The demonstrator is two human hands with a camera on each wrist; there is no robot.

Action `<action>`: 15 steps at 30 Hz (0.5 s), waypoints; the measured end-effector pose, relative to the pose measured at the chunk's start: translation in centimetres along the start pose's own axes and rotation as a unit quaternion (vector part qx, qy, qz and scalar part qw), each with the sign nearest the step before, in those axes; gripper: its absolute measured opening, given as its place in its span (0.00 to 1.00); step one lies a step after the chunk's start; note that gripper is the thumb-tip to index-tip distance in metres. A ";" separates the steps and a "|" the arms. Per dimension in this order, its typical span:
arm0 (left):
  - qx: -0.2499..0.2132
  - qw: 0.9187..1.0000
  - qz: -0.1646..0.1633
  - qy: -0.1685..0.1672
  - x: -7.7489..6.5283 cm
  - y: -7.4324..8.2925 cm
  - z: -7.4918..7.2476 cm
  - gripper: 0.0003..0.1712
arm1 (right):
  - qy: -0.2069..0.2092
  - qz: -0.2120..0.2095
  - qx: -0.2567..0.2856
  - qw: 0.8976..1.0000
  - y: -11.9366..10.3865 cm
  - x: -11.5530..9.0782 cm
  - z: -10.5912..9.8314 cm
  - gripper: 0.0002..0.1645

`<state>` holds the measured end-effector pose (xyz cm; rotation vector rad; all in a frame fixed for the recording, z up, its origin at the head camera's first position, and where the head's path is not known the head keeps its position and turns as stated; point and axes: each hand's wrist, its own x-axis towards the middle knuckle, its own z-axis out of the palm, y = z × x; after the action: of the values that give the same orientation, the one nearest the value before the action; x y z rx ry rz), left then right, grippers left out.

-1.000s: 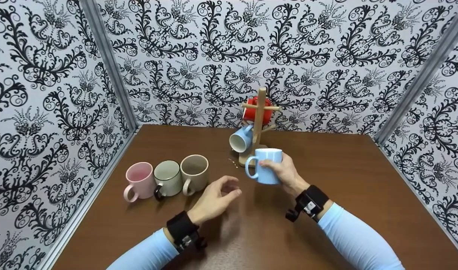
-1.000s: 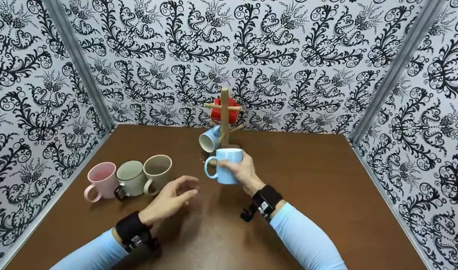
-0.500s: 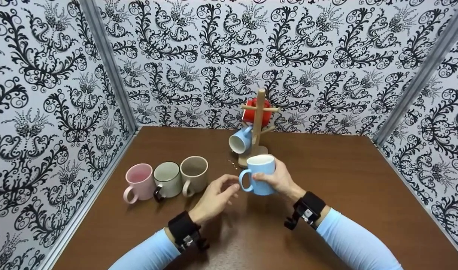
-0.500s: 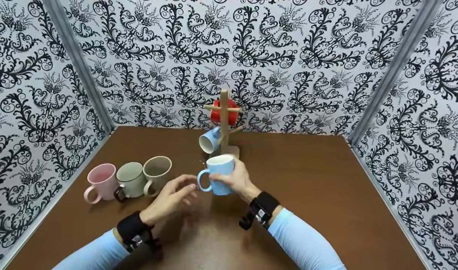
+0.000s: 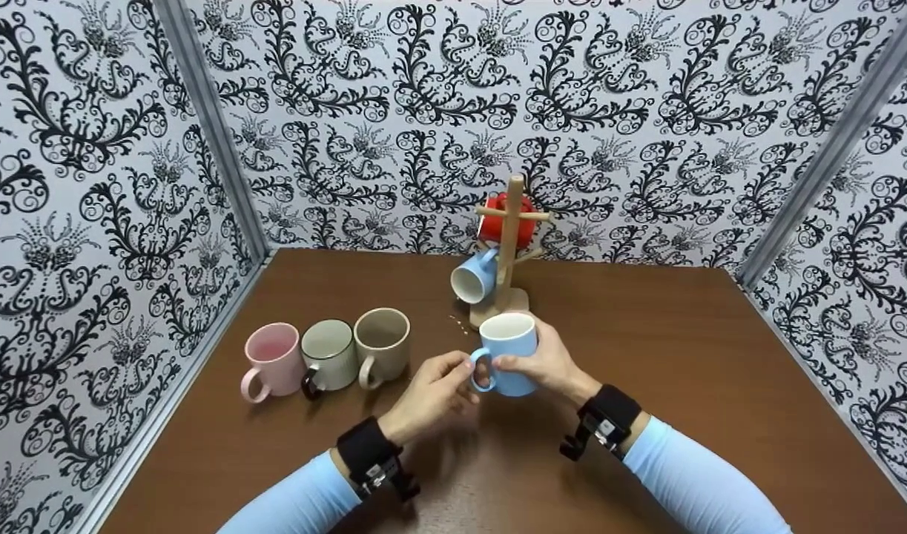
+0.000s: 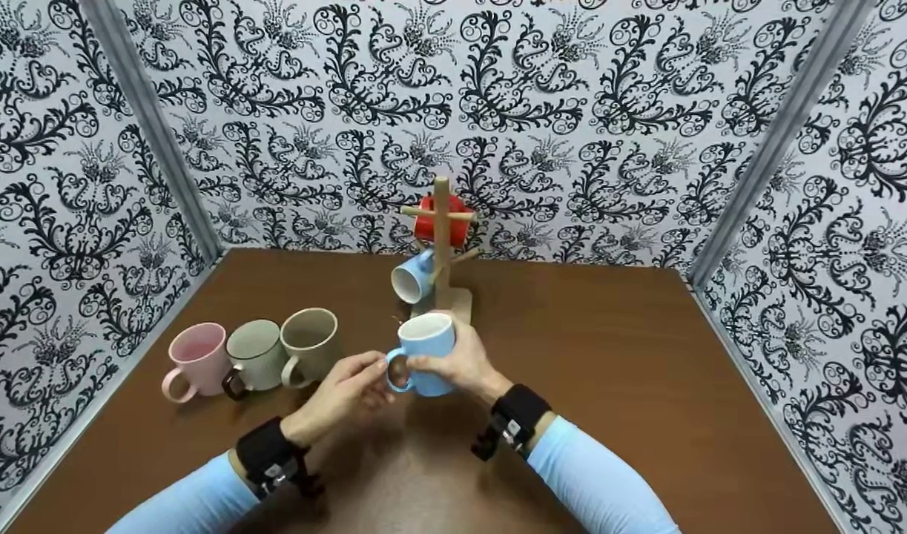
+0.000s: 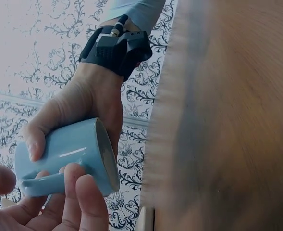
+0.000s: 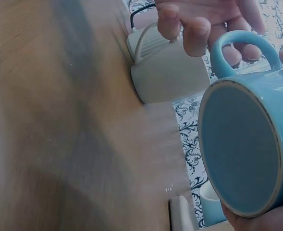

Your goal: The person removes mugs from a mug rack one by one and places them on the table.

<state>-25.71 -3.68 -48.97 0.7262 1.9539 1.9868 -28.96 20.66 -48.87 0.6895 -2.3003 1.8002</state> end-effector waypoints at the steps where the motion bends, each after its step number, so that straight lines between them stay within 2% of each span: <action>1: -0.007 1.000 -0.005 -0.004 0.0 0.0 0.2 0.20 | -0.005 -0.004 -0.001 1.000 0.0 0.0 0.1 0.42; 7: -0.041 0.997 -0.042 -0.047 -0.1 -0.1 0.8 0.25 | -0.042 -0.024 0.014 0.999 0.0 -0.5 0.6 0.46; 11: -0.067 0.992 -0.077 -0.071 -0.1 -0.2 0.9 0.28 | -0.054 -0.026 0.028 0.998 0.1 -0.5 0.9 0.46; 15: -0.105 0.986 -0.104 -0.081 -0.1 -0.2 1.0 0.28 | -0.059 -0.033 0.029 0.997 0.0 -0.5 1.0 0.46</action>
<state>-25.14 -2.85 -49.22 0.5847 1.6272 1.9058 -28.32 19.89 -49.36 0.8931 -2.2766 1.8497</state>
